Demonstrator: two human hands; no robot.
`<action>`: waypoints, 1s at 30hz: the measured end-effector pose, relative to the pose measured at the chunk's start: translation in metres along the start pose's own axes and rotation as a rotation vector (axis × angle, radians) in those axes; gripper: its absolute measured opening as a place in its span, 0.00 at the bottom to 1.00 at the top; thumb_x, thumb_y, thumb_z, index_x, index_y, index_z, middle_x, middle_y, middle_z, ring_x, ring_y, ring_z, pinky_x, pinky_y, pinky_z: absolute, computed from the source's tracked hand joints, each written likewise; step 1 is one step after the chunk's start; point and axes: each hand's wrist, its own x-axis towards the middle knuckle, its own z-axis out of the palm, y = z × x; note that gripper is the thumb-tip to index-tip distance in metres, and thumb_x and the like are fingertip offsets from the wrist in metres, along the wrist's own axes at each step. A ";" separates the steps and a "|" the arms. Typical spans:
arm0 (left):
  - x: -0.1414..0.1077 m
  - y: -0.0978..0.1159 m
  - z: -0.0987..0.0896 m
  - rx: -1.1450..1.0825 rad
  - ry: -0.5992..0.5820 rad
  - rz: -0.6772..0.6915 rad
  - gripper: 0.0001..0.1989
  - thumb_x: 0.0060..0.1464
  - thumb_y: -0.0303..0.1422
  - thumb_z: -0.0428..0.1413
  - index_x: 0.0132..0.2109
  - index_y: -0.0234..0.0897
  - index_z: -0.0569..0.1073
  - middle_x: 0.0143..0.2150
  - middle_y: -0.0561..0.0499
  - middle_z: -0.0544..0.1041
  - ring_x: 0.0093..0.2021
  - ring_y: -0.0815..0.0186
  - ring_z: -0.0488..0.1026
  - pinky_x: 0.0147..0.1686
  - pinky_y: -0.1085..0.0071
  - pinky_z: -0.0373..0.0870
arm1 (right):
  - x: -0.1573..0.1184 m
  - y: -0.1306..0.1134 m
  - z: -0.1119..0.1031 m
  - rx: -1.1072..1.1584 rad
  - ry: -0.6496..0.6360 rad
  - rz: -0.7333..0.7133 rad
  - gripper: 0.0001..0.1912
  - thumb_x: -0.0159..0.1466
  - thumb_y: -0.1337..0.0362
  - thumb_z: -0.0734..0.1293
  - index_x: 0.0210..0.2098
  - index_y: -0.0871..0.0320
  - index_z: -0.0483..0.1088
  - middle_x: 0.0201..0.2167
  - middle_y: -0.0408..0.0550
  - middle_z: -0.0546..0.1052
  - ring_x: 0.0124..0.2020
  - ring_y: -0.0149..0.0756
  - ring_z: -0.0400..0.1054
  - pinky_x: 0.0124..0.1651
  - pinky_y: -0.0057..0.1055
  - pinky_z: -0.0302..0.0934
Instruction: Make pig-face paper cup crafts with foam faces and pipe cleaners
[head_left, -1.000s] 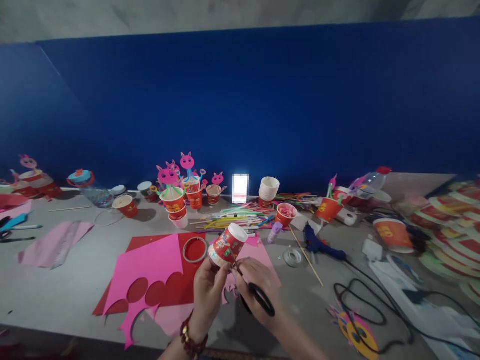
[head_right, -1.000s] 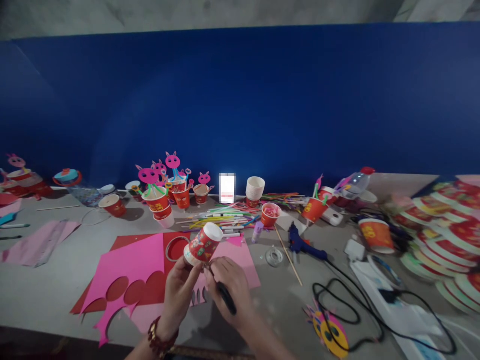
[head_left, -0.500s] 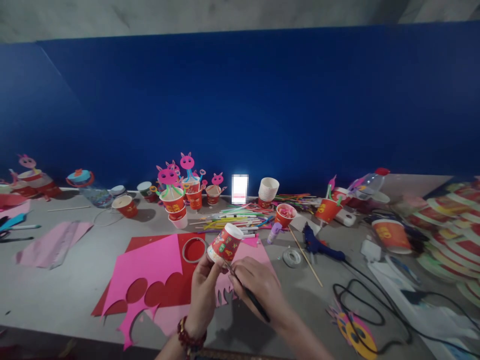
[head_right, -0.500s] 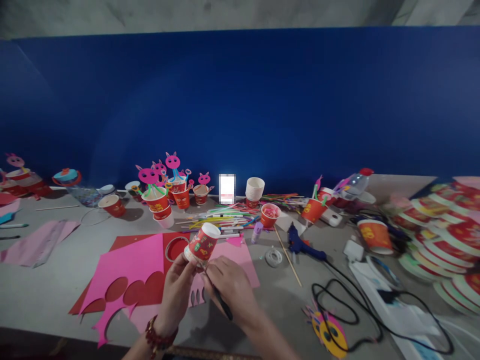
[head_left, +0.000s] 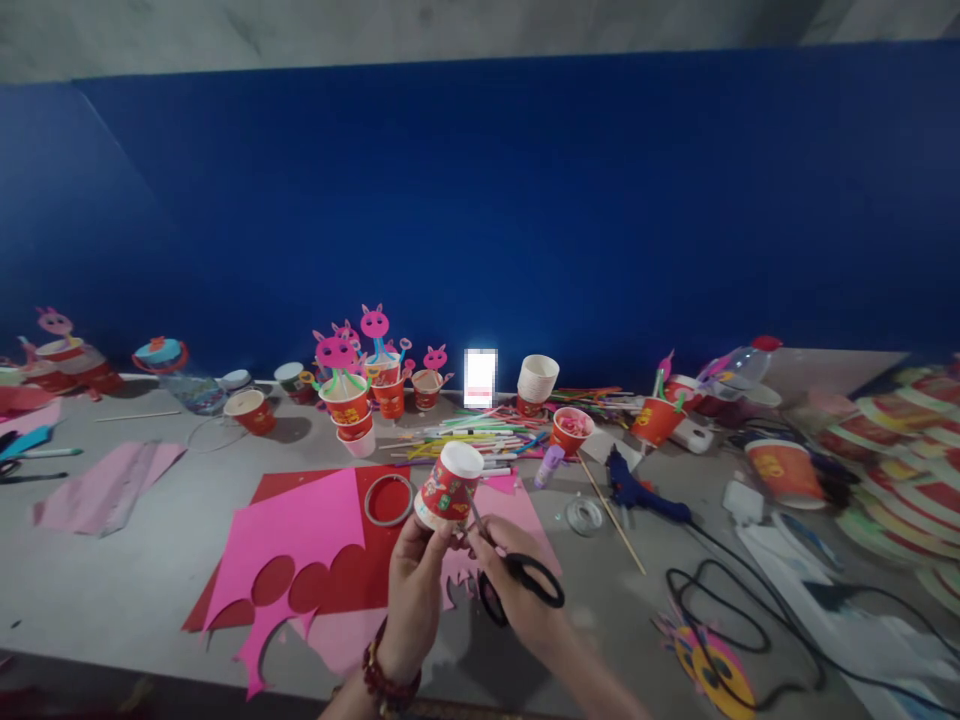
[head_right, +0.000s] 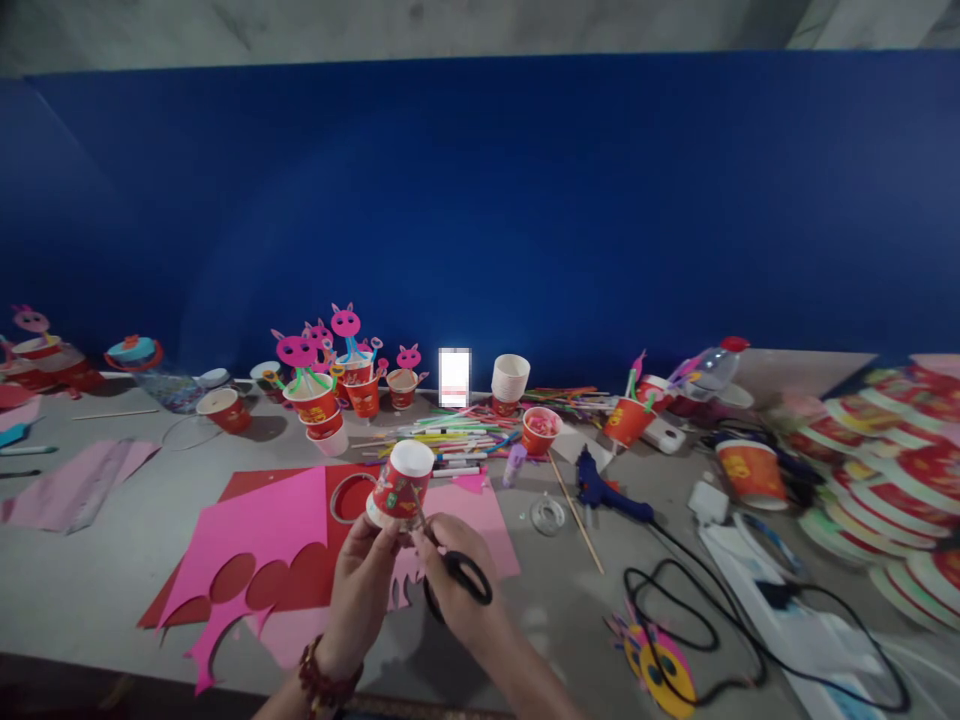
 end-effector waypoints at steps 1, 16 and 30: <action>0.000 0.001 0.001 -0.011 -0.006 0.003 0.13 0.49 0.36 0.68 0.41 0.36 0.80 0.36 0.49 0.82 0.33 0.67 0.76 0.36 0.72 0.73 | 0.000 -0.001 0.000 0.034 -0.009 0.053 0.16 0.73 0.59 0.57 0.31 0.55 0.69 0.28 0.44 0.74 0.32 0.37 0.70 0.36 0.30 0.62; -0.001 -0.006 0.001 -0.249 -0.138 -0.173 0.13 0.46 0.33 0.70 0.41 0.40 0.82 0.33 0.51 0.83 0.32 0.67 0.77 0.37 0.71 0.73 | -0.002 0.006 0.012 0.367 0.140 0.249 0.19 0.69 0.50 0.61 0.30 0.55 0.70 0.25 0.45 0.75 0.28 0.38 0.70 0.30 0.30 0.65; 0.037 0.069 -0.029 -0.025 -0.439 -0.227 0.26 0.59 0.48 0.55 0.57 0.37 0.75 0.62 0.40 0.73 0.64 0.43 0.65 0.60 0.54 0.65 | 0.007 0.001 -0.007 -0.336 0.000 -0.466 0.09 0.67 0.71 0.60 0.31 0.54 0.64 0.28 0.45 0.75 0.29 0.36 0.68 0.33 0.31 0.60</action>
